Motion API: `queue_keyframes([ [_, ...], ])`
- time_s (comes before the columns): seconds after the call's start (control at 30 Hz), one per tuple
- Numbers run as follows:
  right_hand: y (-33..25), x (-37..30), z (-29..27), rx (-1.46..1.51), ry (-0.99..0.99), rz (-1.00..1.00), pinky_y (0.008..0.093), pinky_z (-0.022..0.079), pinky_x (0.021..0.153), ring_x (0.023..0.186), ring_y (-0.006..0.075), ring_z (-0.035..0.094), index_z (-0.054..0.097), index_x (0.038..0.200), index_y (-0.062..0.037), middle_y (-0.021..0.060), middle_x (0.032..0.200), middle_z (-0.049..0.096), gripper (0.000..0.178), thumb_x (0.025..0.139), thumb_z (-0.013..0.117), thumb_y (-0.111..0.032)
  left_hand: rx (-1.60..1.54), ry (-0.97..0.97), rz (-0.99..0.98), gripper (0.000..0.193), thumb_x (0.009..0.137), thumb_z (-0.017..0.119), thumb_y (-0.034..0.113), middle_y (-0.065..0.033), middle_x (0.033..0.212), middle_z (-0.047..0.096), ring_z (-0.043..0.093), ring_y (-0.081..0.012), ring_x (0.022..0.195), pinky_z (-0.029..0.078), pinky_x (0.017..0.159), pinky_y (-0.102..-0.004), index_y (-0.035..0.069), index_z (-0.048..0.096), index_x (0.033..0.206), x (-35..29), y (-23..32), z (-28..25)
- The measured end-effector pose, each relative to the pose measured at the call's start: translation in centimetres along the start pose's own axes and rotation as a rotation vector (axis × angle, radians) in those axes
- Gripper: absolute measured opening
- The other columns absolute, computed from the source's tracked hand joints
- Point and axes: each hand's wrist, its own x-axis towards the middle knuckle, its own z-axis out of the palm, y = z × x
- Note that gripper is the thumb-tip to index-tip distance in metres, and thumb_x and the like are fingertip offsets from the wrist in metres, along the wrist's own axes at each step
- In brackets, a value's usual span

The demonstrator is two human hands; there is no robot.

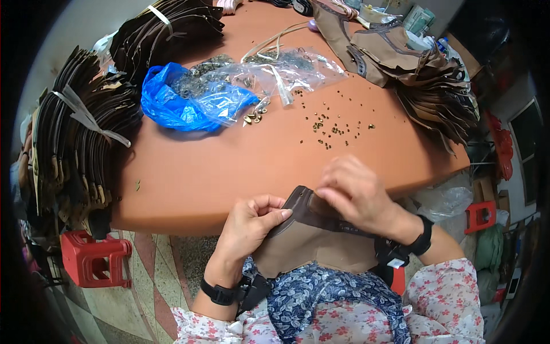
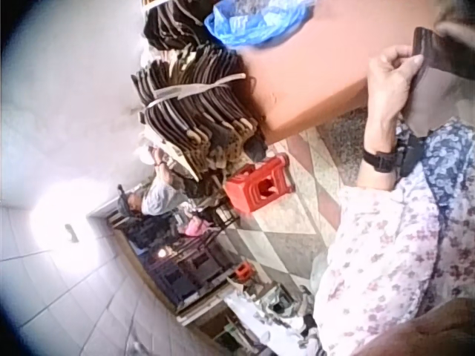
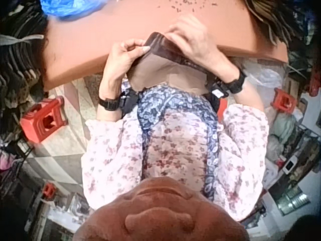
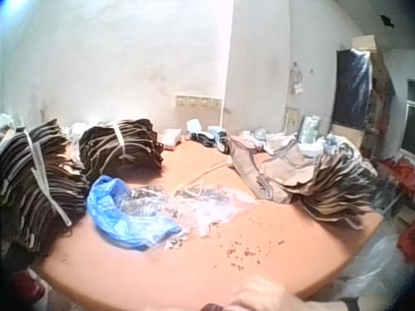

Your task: Assembling and attaching small eyelets and components to leather shoe upper pieces at a workbench.

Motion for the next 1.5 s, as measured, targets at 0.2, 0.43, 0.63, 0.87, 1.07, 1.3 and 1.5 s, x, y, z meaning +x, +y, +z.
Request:
queue_keyframes([
  [0.2,-1.9,-1.6,3.3,0.067,0.165,-0.045,0.0387,0.050,0.077,0.091,0.0295,0.060,0.062,0.082,-0.0004,0.0108,0.090,0.061,0.016,0.070,0.071,0.002,-0.088,-0.050,-0.018,0.020,0.088,0.065,0.007,-0.0068,0.088,0.069,0.063,-0.0082,0.075,0.052,0.068,-0.0213,-0.005,0.066,0.104,-0.8,0.3,0.2],
  [0.43,-2.3,-1.7,4.7,-0.016,0.294,-0.103,0.0388,0.052,0.075,0.088,0.0308,0.061,0.063,0.082,-0.0003,0.0108,0.088,0.061,0.019,0.067,0.073,0.003,-0.094,-0.045,-0.016,0.020,0.088,0.064,0.007,-0.0065,0.089,0.069,0.064,-0.0086,0.076,0.052,0.069,-0.0213,-0.004,0.067,0.104,-1.1,0.4,0.6],
  [0.63,-2.0,-2.0,4.9,-0.022,0.341,-0.084,0.0381,0.052,0.074,0.088,0.0299,0.062,0.063,0.083,0.0001,0.0102,0.088,0.061,0.018,0.067,0.072,0.004,-0.150,-0.047,-0.009,0.019,0.088,0.064,0.007,-0.0060,0.089,0.069,0.063,-0.0081,0.076,0.051,0.069,-0.0209,-0.004,0.067,0.104,-1.2,0.4,0.9],
  [0.87,-1.9,-2.1,5.2,-0.010,0.364,-0.084,0.0373,0.052,0.072,0.086,0.0293,0.062,0.063,0.082,0.0006,0.0102,0.087,0.062,0.016,0.068,0.071,0.005,-0.145,-0.041,-0.014,0.019,0.089,0.064,0.007,-0.0053,0.089,0.069,0.063,-0.0078,0.076,0.051,0.069,-0.0207,-0.004,0.067,0.104,-1.3,0.5,1.2],
  [1.07,-1.8,-2.3,5.4,-0.026,0.386,-0.083,0.0365,0.052,0.070,0.082,0.0287,0.062,0.063,0.083,0.0010,0.0113,0.087,0.062,0.019,0.067,0.071,0.005,-0.153,-0.049,-0.013,0.019,0.089,0.063,0.007,-0.0053,0.089,0.069,0.063,-0.0077,0.076,0.051,0.069,-0.0205,-0.004,0.067,0.104,-1.1,0.2,1.2],
  [1.3,-1.6,-2.6,5.4,-0.169,0.359,-0.199,0.0345,0.052,0.066,0.085,0.0275,0.066,0.064,0.088,0.0007,0.0114,0.090,0.064,0.023,0.065,0.069,0.001,-0.103,-0.021,0.006,0.021,0.090,0.062,0.006,-0.0070,0.092,0.069,0.063,-0.0086,0.079,0.051,0.071,-0.0214,-0.005,0.066,0.107,-1.5,0.7,1.6],
  [1.5,-1.3,-2.7,5.3,-0.205,0.315,-0.269,0.0337,0.052,0.065,0.085,0.0274,0.067,0.066,0.091,0.0012,0.0117,0.091,0.065,0.024,0.067,0.067,-0.002,-0.023,0.026,0.070,0.022,0.090,0.059,0.003,-0.0077,0.091,0.069,0.062,-0.0085,0.080,0.051,0.072,-0.0212,-0.007,0.066,0.108,-1.9,0.9,2.1],
])
